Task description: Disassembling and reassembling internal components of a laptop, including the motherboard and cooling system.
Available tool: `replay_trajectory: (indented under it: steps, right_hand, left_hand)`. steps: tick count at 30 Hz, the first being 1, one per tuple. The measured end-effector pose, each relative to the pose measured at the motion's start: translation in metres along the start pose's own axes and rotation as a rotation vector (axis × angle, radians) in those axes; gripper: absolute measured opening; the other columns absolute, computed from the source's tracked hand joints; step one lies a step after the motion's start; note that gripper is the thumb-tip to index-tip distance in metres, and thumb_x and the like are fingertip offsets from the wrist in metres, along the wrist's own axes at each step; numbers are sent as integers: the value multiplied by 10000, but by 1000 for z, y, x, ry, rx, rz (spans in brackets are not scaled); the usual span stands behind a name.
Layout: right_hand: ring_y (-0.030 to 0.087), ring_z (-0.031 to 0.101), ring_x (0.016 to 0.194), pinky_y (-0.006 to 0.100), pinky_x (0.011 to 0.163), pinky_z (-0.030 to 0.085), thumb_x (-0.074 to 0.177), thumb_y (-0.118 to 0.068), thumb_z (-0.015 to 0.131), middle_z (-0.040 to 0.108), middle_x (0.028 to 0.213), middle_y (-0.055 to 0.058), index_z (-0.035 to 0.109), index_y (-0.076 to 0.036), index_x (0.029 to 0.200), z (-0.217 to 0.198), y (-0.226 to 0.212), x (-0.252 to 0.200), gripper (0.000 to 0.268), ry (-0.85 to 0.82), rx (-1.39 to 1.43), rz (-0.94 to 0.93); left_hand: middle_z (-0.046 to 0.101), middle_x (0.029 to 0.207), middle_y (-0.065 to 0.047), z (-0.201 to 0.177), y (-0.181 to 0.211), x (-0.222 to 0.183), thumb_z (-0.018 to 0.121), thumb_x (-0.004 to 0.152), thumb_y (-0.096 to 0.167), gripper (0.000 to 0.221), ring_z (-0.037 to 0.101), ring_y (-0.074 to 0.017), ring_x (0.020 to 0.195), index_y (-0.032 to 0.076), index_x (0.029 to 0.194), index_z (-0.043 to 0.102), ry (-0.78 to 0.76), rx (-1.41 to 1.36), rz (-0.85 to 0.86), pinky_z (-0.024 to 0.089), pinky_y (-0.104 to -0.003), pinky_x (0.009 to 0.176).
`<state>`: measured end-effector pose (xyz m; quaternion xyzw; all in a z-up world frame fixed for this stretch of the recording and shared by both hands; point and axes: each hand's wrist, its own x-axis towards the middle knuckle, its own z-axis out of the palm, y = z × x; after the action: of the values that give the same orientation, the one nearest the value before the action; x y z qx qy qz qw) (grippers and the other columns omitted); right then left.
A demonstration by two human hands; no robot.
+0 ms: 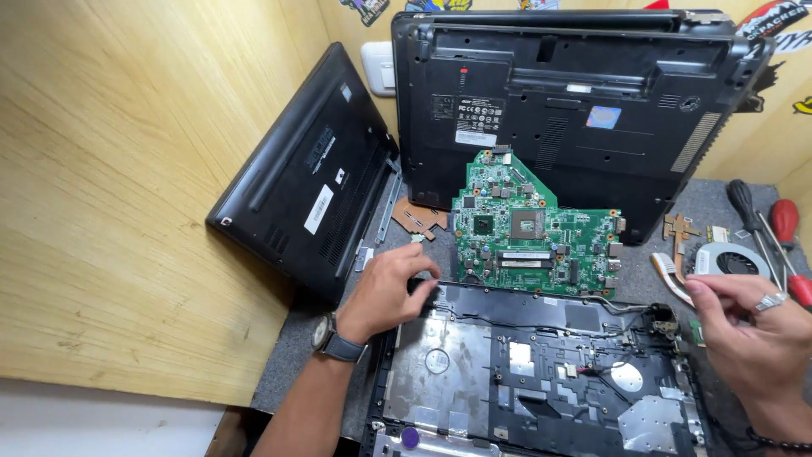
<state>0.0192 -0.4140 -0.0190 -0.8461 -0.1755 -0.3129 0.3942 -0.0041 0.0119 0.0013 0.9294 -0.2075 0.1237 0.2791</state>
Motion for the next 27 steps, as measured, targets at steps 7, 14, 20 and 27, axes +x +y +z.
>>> replay_trajectory:
  steps: [7, 14, 20, 27]
  right_hand:
    - [226, 647, 807, 293, 632, 476, 1032, 32, 782, 754, 992, 171, 800, 62, 1062, 1, -4, -1, 46, -19, -170, -132]
    - [214, 617, 745, 301, 610, 446, 1002, 56, 766, 745, 956, 169, 790, 57, 1015, -1, -5, 3, 28, 61, -123, -166]
    - [180, 559, 670, 281, 595, 445, 964, 89, 798, 729, 939, 172, 783, 46, 990, -5, -1, 10, 52, 175, -119, -170]
    - [177, 568, 669, 282, 565, 434, 1013, 47, 664, 723, 1033, 185, 770, 10, 1107, -7, 8, 12, 147, 167, -32, -84]
  left_hand:
    - [558, 795, -4, 1, -6, -5, 713, 905, 125, 96, 599, -226, 695, 135, 950, 797, -102, 161, -72, 469, -397, 497]
    - [564, 767, -7, 7, 0, -4, 757, 880, 146, 45, 600, -238, 680, 117, 865, 788, -82, 325, 49, 479, -410, 503]
    - [574, 847, -29, 12, 4, 1, 648, 925, 133, 58, 609, -259, 670, 90, 888, 657, -146, 358, 53, 482, -416, 524]
    - [520, 903, -16, 1, 34, 15, 553, 1000, 152, 57, 489, -178, 661, 140, 955, 585, -142, 46, -90, 399, -369, 599]
